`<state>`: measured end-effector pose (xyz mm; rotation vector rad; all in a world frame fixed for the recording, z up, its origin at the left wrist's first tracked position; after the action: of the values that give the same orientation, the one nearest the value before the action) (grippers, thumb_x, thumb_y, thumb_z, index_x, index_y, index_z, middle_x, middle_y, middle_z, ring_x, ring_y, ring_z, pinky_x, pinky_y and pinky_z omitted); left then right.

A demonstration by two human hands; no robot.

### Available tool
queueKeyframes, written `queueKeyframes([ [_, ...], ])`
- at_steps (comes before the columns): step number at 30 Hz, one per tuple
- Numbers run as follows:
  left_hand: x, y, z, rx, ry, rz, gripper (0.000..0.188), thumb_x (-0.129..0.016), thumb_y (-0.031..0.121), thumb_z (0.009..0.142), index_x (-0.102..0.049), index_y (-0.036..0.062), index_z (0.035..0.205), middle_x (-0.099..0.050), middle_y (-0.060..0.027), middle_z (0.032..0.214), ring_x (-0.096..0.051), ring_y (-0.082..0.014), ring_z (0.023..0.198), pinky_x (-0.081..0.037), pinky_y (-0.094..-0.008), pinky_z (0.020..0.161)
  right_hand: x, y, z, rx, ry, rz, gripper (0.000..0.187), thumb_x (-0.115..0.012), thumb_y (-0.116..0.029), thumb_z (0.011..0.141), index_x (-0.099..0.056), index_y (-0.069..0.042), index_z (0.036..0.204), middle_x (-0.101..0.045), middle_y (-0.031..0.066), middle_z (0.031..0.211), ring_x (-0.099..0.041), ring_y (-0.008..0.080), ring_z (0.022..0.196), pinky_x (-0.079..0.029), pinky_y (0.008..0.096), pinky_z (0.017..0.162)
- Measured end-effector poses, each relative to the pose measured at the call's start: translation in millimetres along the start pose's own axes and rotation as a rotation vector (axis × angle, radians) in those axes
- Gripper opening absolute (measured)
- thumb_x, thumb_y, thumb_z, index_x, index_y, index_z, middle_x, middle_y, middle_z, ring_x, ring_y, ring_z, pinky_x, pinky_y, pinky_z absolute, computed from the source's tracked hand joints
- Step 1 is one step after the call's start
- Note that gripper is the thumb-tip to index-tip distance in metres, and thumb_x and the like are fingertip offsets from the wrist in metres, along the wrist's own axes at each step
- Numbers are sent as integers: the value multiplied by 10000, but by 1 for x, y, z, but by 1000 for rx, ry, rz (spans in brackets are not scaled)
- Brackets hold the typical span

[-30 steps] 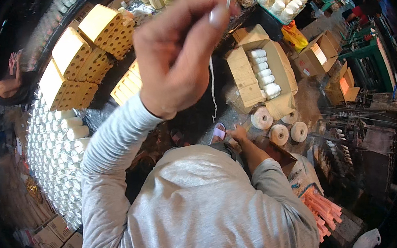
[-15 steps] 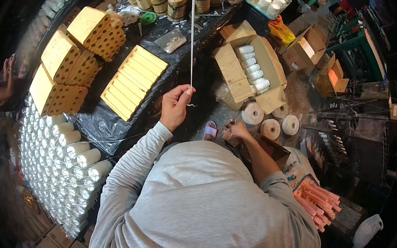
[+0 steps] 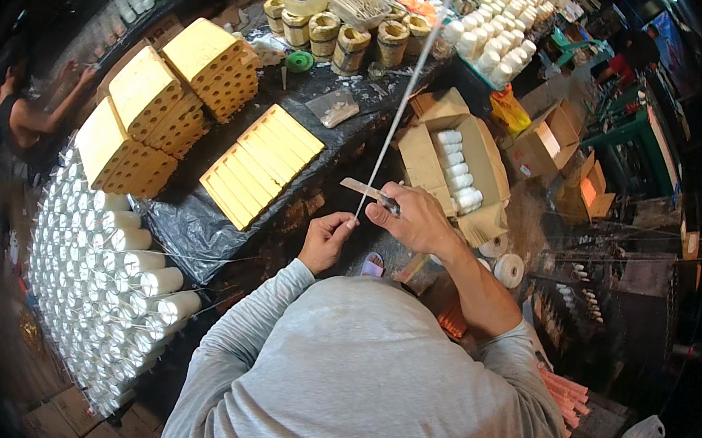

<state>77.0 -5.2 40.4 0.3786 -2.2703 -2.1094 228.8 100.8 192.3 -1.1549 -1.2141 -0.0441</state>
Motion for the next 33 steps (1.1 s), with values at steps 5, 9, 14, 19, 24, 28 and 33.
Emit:
queueKeyframes([
  [5, 5, 14, -1, -32, -32, 89, 211, -630, 162, 1010, -703, -33, 981, -608, 25, 733, -514, -62, 684, -447, -249, 628, 10, -40, 8, 33, 0, -99, 690, -482, -641, 987, -640, 4, 799, -651, 229, 779, -657, 438, 835, -498, 501, 714],
  [9, 0, 59, 0, -109, -127, 40, 281, -588, 148, 1026, -619, -2, 1261, -680, -93, 1145, -630, -144, 1058, -505, -319, 943, 7, -47, 5, -72, -76, 125, 621, -448, -535, 1043, -699, 9, 877, -619, 252, 755, -633, 434, 777, -488, 484, 708],
  [14, -19, 130, -7, -139, -382, -236, 374, -557, 157, 1058, -528, 32, 1409, -629, -34, 1203, -608, -136, 1088, -491, -310, 965, 7, -44, -7, -165, -95, 494, 626, -436, -536, 1058, -671, 10, 861, -561, 83, 661, -571, 216, 650, -458, 356, 625],
  [19, -29, 183, -2, -166, -346, -110, 356, -549, 107, 1047, -549, 26, 1394, -640, -33, 958, -563, -112, 841, -489, -284, 793, 14, -45, -33, -253, -248, 1039, 546, -466, -523, 1063, -575, -44, 823, -486, 0, 694, -427, 86, 586, -339, 218, 506],
  [24, -58, 231, 17, -643, -609, 151, 278, -586, 43, 984, -643, 2, 1253, -649, -129, 892, -612, -223, 771, -485, -336, 731, 26, -56, -58, -86, -311, 1114, 633, -425, -578, 1059, -564, -46, 744, -456, -7, 633, -395, 68, 551, -310, 223, 485],
  [28, -68, 240, 28, -726, -558, 233, 105, -656, 49, 942, -715, -9, 1006, -654, -128, 819, -599, -266, 690, -458, -357, 630, 34, -48, -68, -24, -228, 1115, 636, -427, -617, 1039, -558, -51, 780, -463, -12, 659, -393, 69, 567, -312, 225, 496],
  [33, -74, 220, 33, -582, -449, 229, 77, -675, 58, 922, -719, -2, 942, -657, -118, 771, -621, -248, 667, -476, -336, 616, 39, -28, -63, 10, -87, 1056, 659, -371, -625, 1054, -550, -58, 769, -454, -22, 689, -391, 61, 595, -327, 220, 532],
])
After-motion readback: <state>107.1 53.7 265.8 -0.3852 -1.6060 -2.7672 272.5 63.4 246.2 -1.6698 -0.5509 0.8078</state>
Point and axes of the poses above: each hand's wrist, its own z-axis towards the middle knuckle, its own x-axis out of the back of the hand, y = z × x, the point moved 5 cm from there along z, towards the middle knuckle
